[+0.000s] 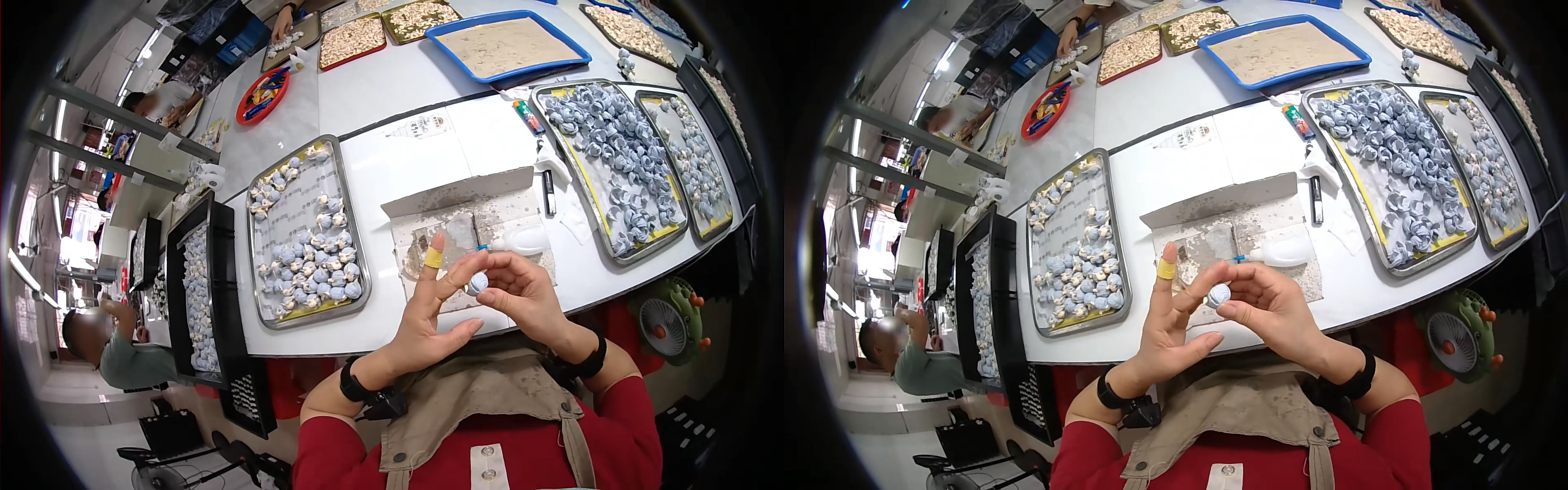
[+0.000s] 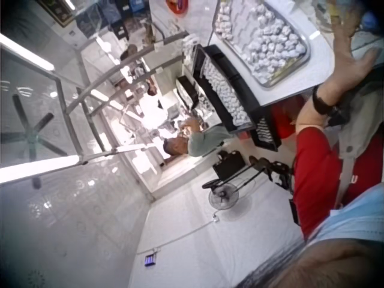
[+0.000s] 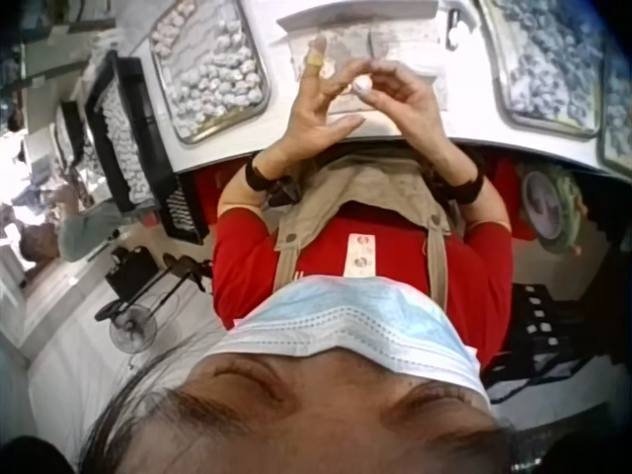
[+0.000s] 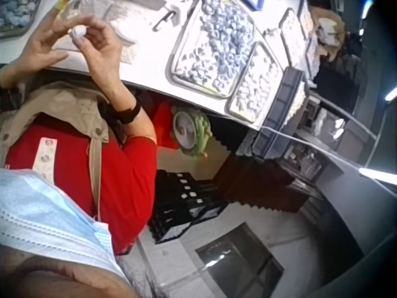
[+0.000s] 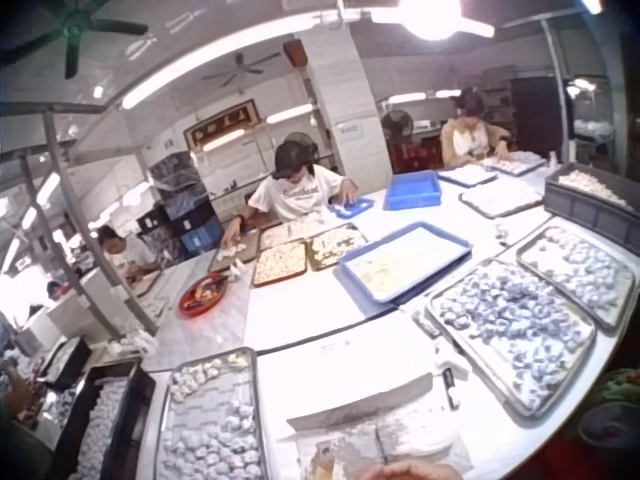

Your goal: The person assembles small decorative figures by applying glue from a squeeze bottle to a base and attaching a small clay piece. They repeat this process for multiple units, placing each completed figure onto a tray. The person also uses a small tool to adjust the attached pieces.

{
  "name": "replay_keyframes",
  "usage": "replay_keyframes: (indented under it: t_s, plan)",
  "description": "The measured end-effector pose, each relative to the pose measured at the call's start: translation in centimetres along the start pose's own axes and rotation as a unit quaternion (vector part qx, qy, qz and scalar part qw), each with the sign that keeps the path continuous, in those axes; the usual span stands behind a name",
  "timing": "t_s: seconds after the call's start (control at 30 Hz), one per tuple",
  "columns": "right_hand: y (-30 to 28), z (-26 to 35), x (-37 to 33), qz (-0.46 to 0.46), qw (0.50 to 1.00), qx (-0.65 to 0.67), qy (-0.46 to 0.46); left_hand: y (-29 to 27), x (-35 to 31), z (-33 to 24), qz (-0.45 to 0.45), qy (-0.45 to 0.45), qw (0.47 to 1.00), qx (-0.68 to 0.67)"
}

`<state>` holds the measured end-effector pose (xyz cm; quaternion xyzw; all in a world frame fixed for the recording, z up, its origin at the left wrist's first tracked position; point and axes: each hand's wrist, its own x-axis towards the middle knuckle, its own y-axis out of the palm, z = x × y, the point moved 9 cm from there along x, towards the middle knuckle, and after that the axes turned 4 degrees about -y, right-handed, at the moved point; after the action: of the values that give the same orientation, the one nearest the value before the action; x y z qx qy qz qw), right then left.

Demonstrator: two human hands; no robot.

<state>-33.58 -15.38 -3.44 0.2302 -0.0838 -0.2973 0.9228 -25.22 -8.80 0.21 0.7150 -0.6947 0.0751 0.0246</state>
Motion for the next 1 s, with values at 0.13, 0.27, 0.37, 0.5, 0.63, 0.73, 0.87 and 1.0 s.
replay_keyframes:
  t_s: [0.13,0.27,0.37,0.5,0.63,0.73,0.87,1.0]
  plan:
    - [-0.2,-0.2,-0.4,0.006,1.000,0.002,-0.016,0.3,0.1,-0.3,-0.047,-0.009,0.991,-0.123]
    - [-0.3,0.0,-0.8,0.008,1.000,-0.005,-0.028,-0.7,-0.7,1.3,-0.163,-0.074,0.965,-0.190]
    - [-0.7,-0.2,-0.9,0.014,0.999,-0.022,-0.044,-1.7,-1.6,3.8,-0.213,-0.111,0.945,-0.221]
    - [-1.1,-0.2,-1.0,0.015,0.997,-0.028,-0.074,0.3,-1.3,4.6,-0.165,-0.179,0.916,-0.318]
    - [-2.0,-0.4,-1.2,0.002,0.992,-0.095,-0.078,1.6,-0.5,4.2,-0.125,-0.183,0.903,-0.369]
    - [-2.2,-0.1,-1.4,0.001,0.989,-0.125,-0.081,1.9,-0.5,4.5,-0.127,-0.184,0.898,-0.379]
    - [-2.5,0.1,-1.5,-0.009,0.986,-0.144,-0.077,1.5,-0.6,5.0,-0.147,-0.183,0.911,-0.341]
    - [-2.9,0.0,-1.7,-0.030,0.992,-0.099,-0.071,1.5,-0.5,5.1,-0.154,-0.177,0.922,-0.308]
